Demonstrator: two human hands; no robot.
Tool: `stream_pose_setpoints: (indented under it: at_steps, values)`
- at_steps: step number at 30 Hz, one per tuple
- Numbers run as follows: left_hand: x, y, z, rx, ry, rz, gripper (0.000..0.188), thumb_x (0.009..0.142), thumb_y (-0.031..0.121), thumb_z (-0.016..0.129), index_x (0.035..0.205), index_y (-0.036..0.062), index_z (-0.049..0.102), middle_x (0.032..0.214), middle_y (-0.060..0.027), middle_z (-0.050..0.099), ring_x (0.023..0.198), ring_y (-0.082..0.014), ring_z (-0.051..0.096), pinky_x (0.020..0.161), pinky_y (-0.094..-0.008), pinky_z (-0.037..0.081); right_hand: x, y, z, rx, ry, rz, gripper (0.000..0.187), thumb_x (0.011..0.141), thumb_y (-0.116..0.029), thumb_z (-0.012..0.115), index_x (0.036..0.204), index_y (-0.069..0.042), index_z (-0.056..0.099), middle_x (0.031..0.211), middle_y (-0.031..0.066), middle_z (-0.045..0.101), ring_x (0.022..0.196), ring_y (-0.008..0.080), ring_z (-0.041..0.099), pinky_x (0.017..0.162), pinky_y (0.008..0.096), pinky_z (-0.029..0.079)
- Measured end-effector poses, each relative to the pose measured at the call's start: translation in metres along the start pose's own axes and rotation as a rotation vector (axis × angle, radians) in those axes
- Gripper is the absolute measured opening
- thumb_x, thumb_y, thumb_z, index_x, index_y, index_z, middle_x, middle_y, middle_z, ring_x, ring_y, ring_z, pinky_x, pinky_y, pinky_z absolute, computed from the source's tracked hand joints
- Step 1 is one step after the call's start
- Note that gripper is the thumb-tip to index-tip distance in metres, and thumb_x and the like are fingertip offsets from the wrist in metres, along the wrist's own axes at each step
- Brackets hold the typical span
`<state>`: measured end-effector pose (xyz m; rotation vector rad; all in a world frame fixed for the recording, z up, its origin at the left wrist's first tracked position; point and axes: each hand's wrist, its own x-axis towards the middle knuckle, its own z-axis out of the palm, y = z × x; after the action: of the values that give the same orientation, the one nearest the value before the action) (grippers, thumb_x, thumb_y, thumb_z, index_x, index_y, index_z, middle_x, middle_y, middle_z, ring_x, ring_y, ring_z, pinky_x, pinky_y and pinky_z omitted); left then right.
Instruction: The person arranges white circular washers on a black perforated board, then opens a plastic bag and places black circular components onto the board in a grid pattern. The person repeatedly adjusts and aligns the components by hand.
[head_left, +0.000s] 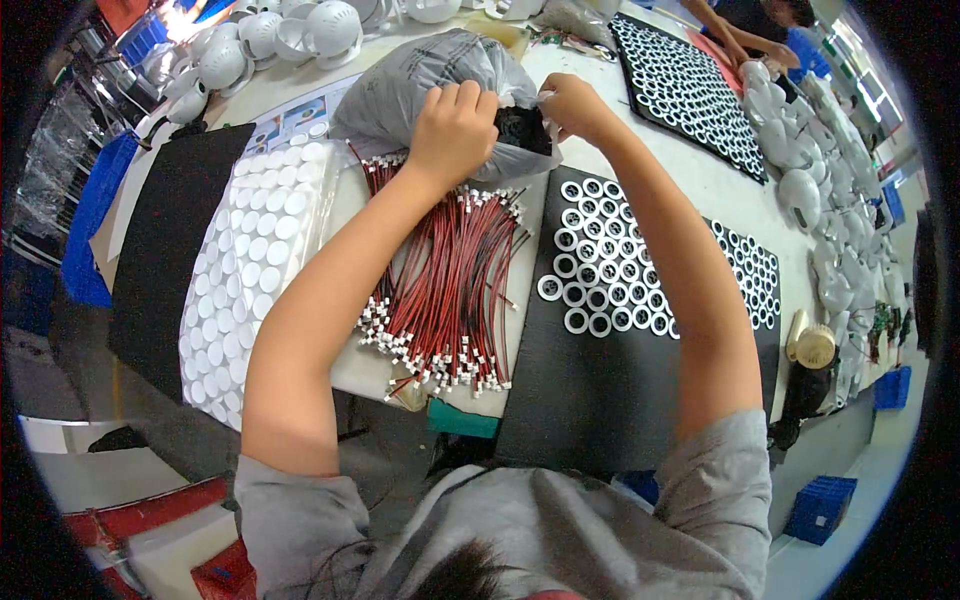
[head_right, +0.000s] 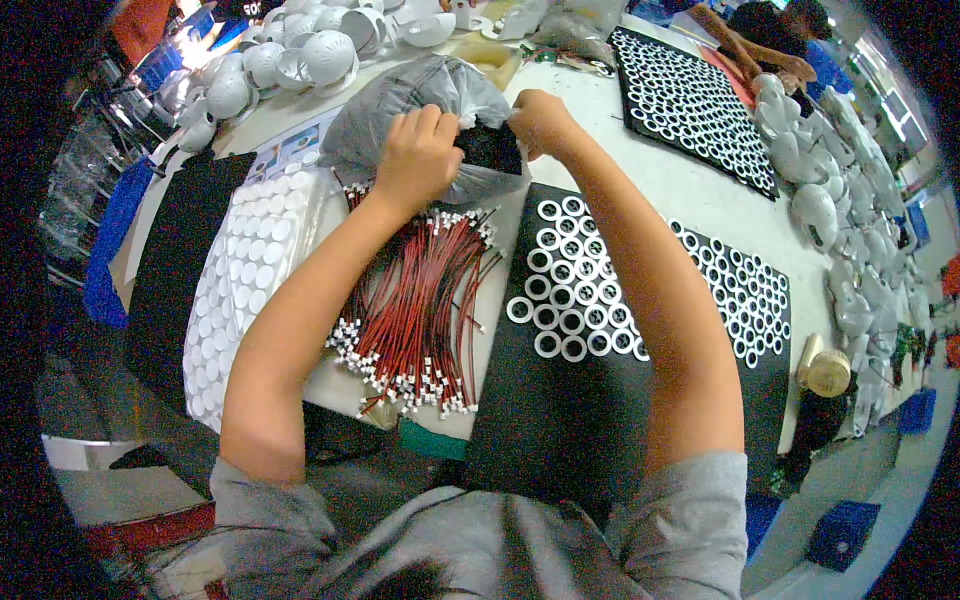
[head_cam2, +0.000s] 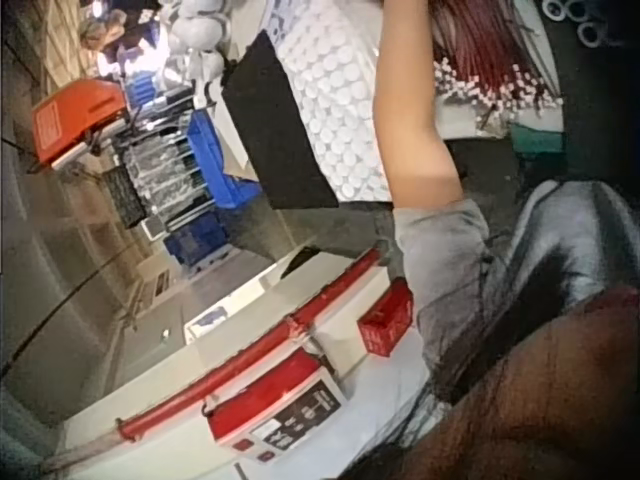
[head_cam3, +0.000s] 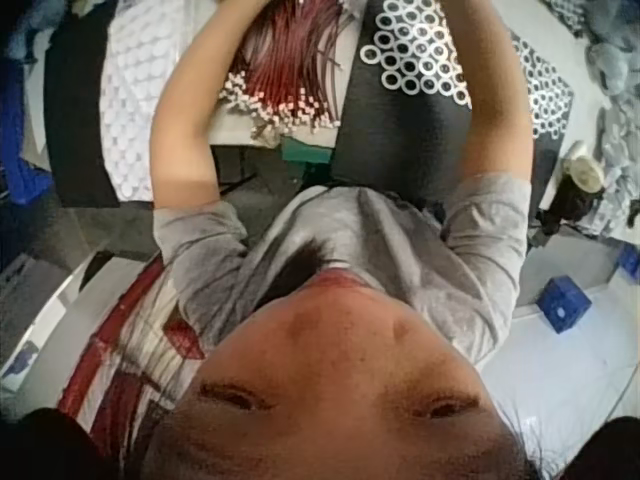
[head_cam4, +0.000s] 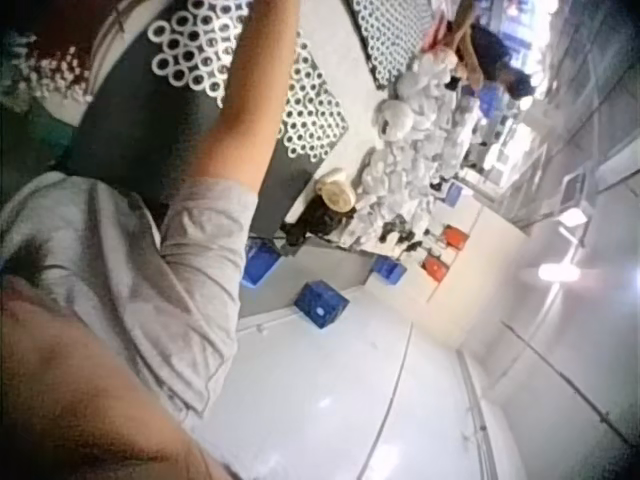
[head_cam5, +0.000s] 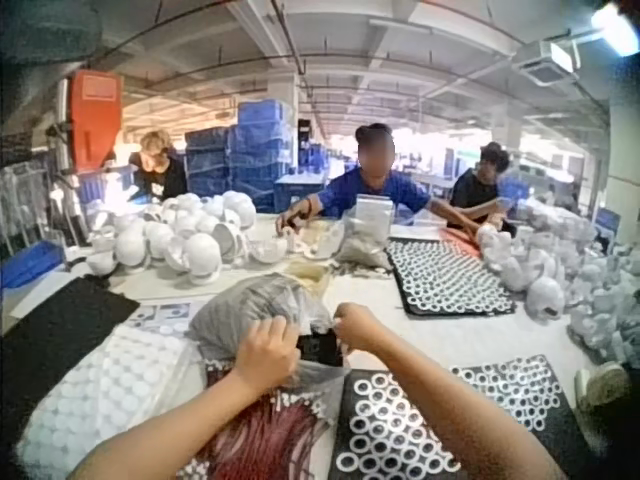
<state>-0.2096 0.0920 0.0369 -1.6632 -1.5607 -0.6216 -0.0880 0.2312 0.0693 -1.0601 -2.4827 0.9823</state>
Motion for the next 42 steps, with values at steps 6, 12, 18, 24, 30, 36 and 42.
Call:
stream_pose_setpoints:
  at_steps: [6, 12, 18, 24, 30, 36, 42]
  values:
    - [0.007, -0.013, 0.008, -0.001, 0.052, 0.060, 0.019, 0.059, 0.014, 0.057, 0.074, 0.0083, 0.047, 0.073, -0.0076, 0.045, 0.071, -0.0246, 0.049, 0.063, -0.0366, 0.037, -0.026, 0.011, 0.004, 0.007, 0.144, -0.188, 0.038, 0.071, -0.018, 0.057, 0.101, 0.005, 0.050, 0.084, 0.0266, 0.060, 0.073, 0.0377, 0.061, 0.065, 0.0405, 0.051]
    - [0.012, -0.041, 0.015, 0.040, 0.082, 0.080, 0.016, 0.061, 0.012, 0.054, 0.072, 0.0078, 0.043, 0.073, -0.0090, 0.044, 0.072, -0.0259, 0.049, 0.064, -0.0371, 0.037, -0.041, -0.001, 0.020, 0.003, 0.247, -0.290, 0.049, 0.066, -0.012, 0.063, 0.107, 0.002, 0.041, 0.093, 0.0282, 0.055, 0.090, 0.0407, 0.054, 0.080, 0.0426, 0.044]
    - [0.006, -0.057, 0.016, 0.079, 0.021, 0.093, 0.017, 0.061, 0.013, 0.057, 0.074, 0.0091, 0.046, 0.074, -0.0067, 0.047, 0.071, -0.0246, 0.049, 0.063, -0.0365, 0.038, -0.031, -0.001, 0.051, -0.046, 0.313, -0.397, 0.059, 0.067, -0.008, 0.063, 0.116, 0.000, 0.032, 0.096, 0.0263, 0.050, 0.088, 0.0439, 0.053, 0.077, 0.0460, 0.044]
    - [-0.014, -0.016, -0.020, 0.066, -0.165, -0.055, 0.032, 0.061, 0.016, 0.059, 0.089, 0.0053, 0.048, 0.088, -0.0117, 0.048, 0.085, -0.0268, 0.048, 0.072, -0.0377, 0.037, -0.062, -0.003, 0.057, -0.095, 0.274, -0.387, 0.063, 0.065, -0.005, 0.063, 0.119, -0.002, 0.030, 0.103, 0.0262, 0.045, 0.086, 0.0430, 0.053, 0.074, 0.0460, 0.046]
    - [-0.007, 0.015, -0.026, -0.375, -0.025, 0.056, 0.025, 0.067, 0.006, 0.052, 0.091, 0.0016, 0.047, 0.091, -0.0161, 0.047, 0.089, -0.0333, 0.046, 0.079, -0.0427, 0.037, -0.068, -0.003, 0.069, -0.378, 0.552, -0.589, 0.039, 0.065, -0.006, 0.058, 0.102, -0.001, 0.045, 0.096, 0.0192, 0.047, 0.089, 0.0358, 0.046, 0.078, 0.0406, 0.041]
    - [-0.008, 0.015, 0.001, -0.338, -0.122, -0.077, 0.022, 0.072, 0.003, 0.050, 0.093, -0.0028, 0.049, 0.094, -0.0179, 0.048, 0.092, -0.0345, 0.046, 0.083, -0.0392, 0.039, -0.051, 0.012, 0.076, -0.279, 0.515, -0.657, 0.026, 0.068, -0.004, 0.053, 0.093, 0.002, 0.048, 0.093, 0.0193, 0.047, 0.087, 0.0352, 0.045, 0.077, 0.0395, 0.041]
    - [-0.013, 0.018, 0.010, -0.099, -0.141, -0.095, 0.020, 0.075, 0.009, 0.052, 0.092, -0.0017, 0.049, 0.092, -0.0164, 0.049, 0.090, -0.0314, 0.049, 0.081, -0.0394, 0.041, -0.051, 0.001, 0.071, -0.354, 0.385, -0.522, 0.026, 0.069, -0.002, 0.053, 0.092, 0.005, 0.046, 0.094, 0.0231, 0.047, 0.085, 0.0378, 0.049, 0.073, 0.0410, 0.046]
